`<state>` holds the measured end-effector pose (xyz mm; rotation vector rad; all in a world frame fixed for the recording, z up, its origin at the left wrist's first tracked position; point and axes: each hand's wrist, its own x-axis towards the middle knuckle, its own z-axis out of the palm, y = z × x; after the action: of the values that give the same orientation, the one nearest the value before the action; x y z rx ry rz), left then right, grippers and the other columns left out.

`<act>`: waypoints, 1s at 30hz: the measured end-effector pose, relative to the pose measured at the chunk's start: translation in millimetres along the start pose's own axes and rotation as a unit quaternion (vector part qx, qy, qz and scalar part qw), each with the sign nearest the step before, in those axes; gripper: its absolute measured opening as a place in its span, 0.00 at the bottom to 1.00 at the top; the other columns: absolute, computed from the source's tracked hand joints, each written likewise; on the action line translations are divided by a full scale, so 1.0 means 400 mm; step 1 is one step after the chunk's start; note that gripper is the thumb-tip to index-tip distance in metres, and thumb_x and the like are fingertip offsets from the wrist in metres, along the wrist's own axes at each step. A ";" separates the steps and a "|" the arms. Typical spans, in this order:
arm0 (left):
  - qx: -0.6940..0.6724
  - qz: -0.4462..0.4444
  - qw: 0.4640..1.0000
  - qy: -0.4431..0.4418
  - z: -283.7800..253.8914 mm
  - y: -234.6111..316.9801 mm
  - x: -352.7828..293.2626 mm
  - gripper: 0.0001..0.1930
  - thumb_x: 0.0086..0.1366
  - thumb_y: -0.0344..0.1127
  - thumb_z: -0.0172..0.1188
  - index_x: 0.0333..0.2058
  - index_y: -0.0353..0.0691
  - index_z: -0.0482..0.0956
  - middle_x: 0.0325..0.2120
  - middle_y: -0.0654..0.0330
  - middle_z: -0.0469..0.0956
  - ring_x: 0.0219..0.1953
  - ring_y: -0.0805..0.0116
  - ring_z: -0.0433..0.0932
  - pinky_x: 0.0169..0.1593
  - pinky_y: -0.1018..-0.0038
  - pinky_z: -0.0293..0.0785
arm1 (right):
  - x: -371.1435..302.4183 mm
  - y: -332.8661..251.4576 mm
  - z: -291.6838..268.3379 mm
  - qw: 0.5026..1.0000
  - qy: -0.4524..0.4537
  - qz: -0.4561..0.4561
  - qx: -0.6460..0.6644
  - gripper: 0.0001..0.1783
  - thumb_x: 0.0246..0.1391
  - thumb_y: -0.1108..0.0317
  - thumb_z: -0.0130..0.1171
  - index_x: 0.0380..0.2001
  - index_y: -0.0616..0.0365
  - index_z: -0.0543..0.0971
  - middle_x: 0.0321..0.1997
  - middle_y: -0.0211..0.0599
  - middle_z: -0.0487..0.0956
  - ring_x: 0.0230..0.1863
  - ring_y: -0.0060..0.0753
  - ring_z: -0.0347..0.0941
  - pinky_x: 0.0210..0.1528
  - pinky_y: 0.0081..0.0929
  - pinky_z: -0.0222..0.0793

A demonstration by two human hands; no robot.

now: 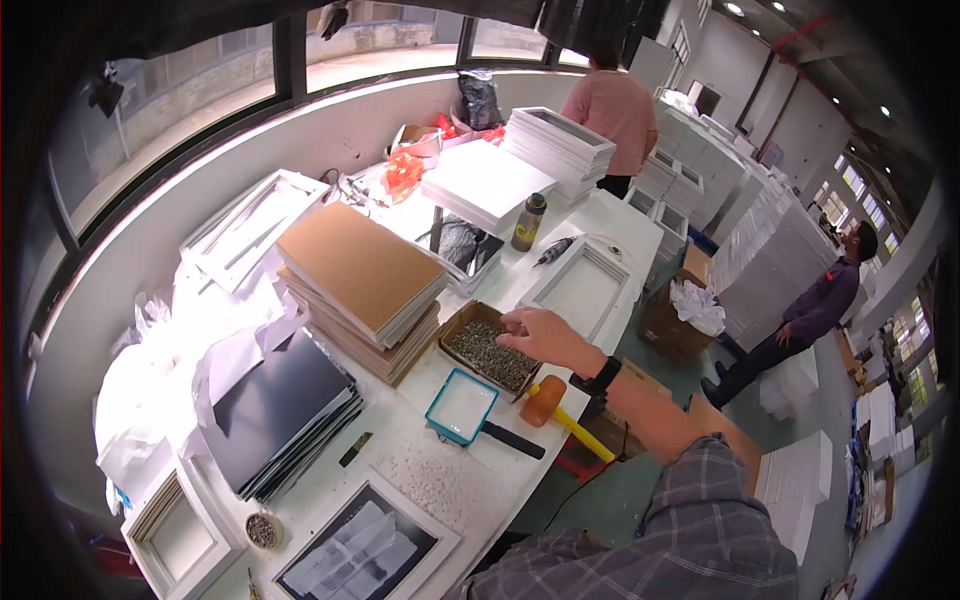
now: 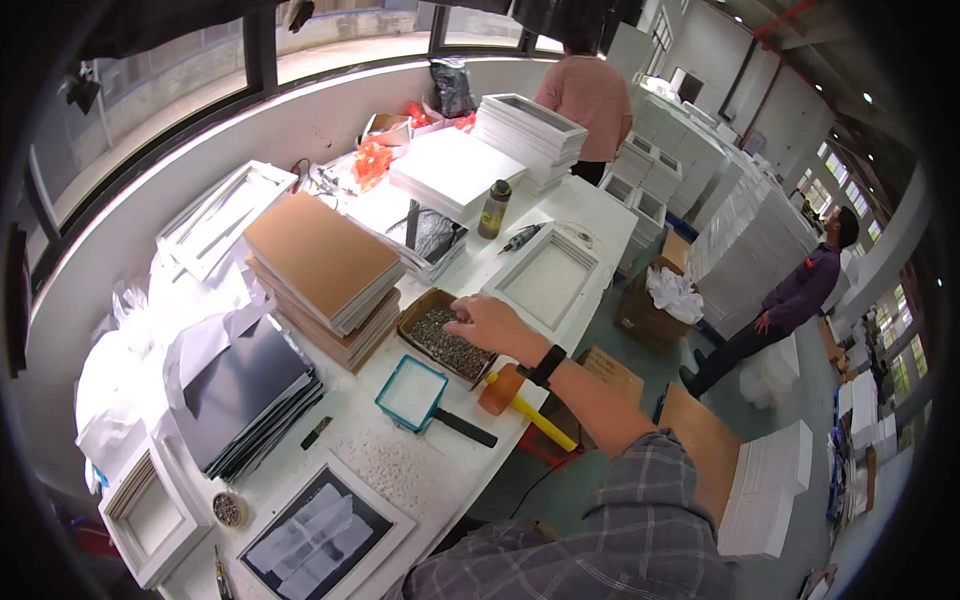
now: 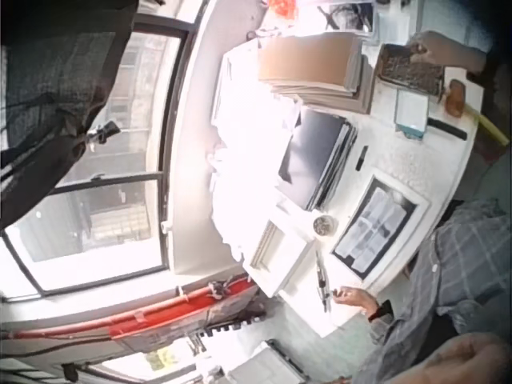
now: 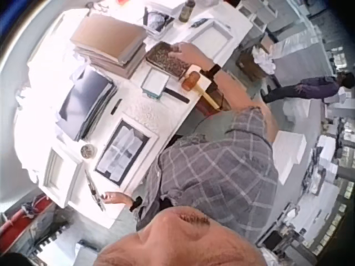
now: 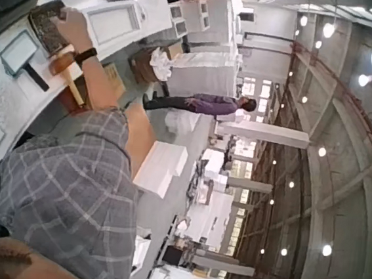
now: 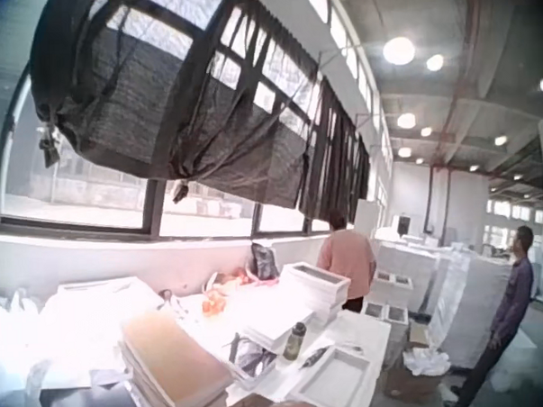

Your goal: The person cleans a glass pane with a brush and then secures it to a white window frame using a pneumatic screwdriver. The person repeatedly picks up screws and drives them into the frame to fasten the components together.

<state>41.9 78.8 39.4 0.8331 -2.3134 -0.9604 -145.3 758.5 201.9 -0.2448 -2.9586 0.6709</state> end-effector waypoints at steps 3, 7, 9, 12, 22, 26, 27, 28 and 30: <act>-0.166 -0.005 0.982 -0.092 0.001 0.289 -0.068 0.28 0.77 0.40 0.53 0.68 0.32 0.60 0.60 0.41 0.70 0.53 0.53 0.75 0.58 0.60 0.71 | 0.171 -0.012 0.035 0.993 0.093 -0.071 -0.024 0.32 0.60 0.50 0.63 0.57 0.66 0.77 0.50 0.58 0.80 0.51 0.56 0.78 0.55 0.45 0.74; -0.298 -0.097 0.870 -0.381 0.078 0.612 -0.204 0.29 0.77 0.40 0.51 0.70 0.33 0.58 0.61 0.43 0.70 0.51 0.54 0.76 0.55 0.62 0.72 | 0.320 0.038 0.084 0.995 0.087 -0.033 -0.023 0.34 0.59 0.49 0.64 0.50 0.74 0.75 0.57 0.63 0.77 0.58 0.61 0.74 0.61 0.46 0.71; -0.285 -0.054 0.860 -0.421 0.086 0.657 -0.242 0.30 0.76 0.38 0.51 0.71 0.34 0.56 0.62 0.44 0.70 0.50 0.55 0.76 0.54 0.63 0.73 | 0.387 -0.002 0.133 0.998 0.061 -0.028 -0.003 0.34 0.58 0.49 0.65 0.51 0.74 0.75 0.57 0.63 0.76 0.59 0.61 0.74 0.62 0.46 0.71; -0.263 -0.026 0.850 -0.455 0.106 0.699 -0.267 0.30 0.76 0.37 0.51 0.71 0.34 0.55 0.62 0.45 0.71 0.50 0.58 0.76 0.53 0.64 0.73 | 0.416 -0.057 0.156 1.000 -0.001 -0.007 0.025 0.37 0.57 0.48 0.67 0.53 0.74 0.73 0.59 0.63 0.75 0.60 0.60 0.73 0.62 0.48 0.72; -0.280 -0.058 0.845 -0.452 0.182 0.729 -0.286 0.29 0.76 0.37 0.52 0.70 0.34 0.58 0.59 0.45 0.73 0.47 0.62 0.76 0.51 0.67 0.74 | 0.379 -0.056 0.138 0.993 0.026 -0.043 -0.106 0.34 0.56 0.56 0.69 0.56 0.71 0.71 0.54 0.55 0.76 0.57 0.56 0.76 0.55 0.44 0.77; -0.306 -0.107 0.835 -0.445 0.217 0.699 -0.282 0.29 0.76 0.39 0.54 0.70 0.34 0.59 0.58 0.47 0.73 0.45 0.65 0.76 0.48 0.69 0.75 | 0.364 -0.062 0.161 0.976 0.041 -0.108 -0.183 0.36 0.54 0.57 0.69 0.58 0.73 0.71 0.53 0.53 0.77 0.56 0.52 0.76 0.54 0.42 0.77; -0.309 -0.120 0.832 -0.445 0.229 0.688 -0.276 0.29 0.76 0.39 0.54 0.70 0.34 0.59 0.58 0.47 0.73 0.45 0.65 0.76 0.48 0.70 0.75 | 0.363 -0.060 0.167 0.972 0.047 -0.120 -0.197 0.36 0.54 0.57 0.69 0.58 0.72 0.71 0.53 0.53 0.77 0.55 0.51 0.77 0.53 0.41 0.77; -0.311 -0.134 0.830 -0.443 0.240 0.677 -0.272 0.29 0.76 0.39 0.54 0.70 0.34 0.59 0.58 0.47 0.73 0.45 0.66 0.76 0.48 0.70 0.75 | 0.364 -0.060 0.177 0.967 0.053 -0.134 -0.210 0.36 0.54 0.57 0.69 0.57 0.72 0.71 0.53 0.52 0.77 0.55 0.50 0.77 0.53 0.41 0.77; -0.317 -0.153 0.819 -0.452 0.256 0.667 -0.256 0.29 0.76 0.38 0.54 0.70 0.34 0.60 0.58 0.47 0.73 0.45 0.66 0.77 0.48 0.71 0.75 | 0.368 -0.070 0.168 0.960 0.033 -0.139 -0.241 0.36 0.52 0.56 0.70 0.57 0.69 0.72 0.53 0.51 0.77 0.53 0.47 0.77 0.52 0.40 0.76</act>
<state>-44.6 346.4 154.0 0.4899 -2.2408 -2.5332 -302.3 731.4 162.6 0.1142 -2.9563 -0.0946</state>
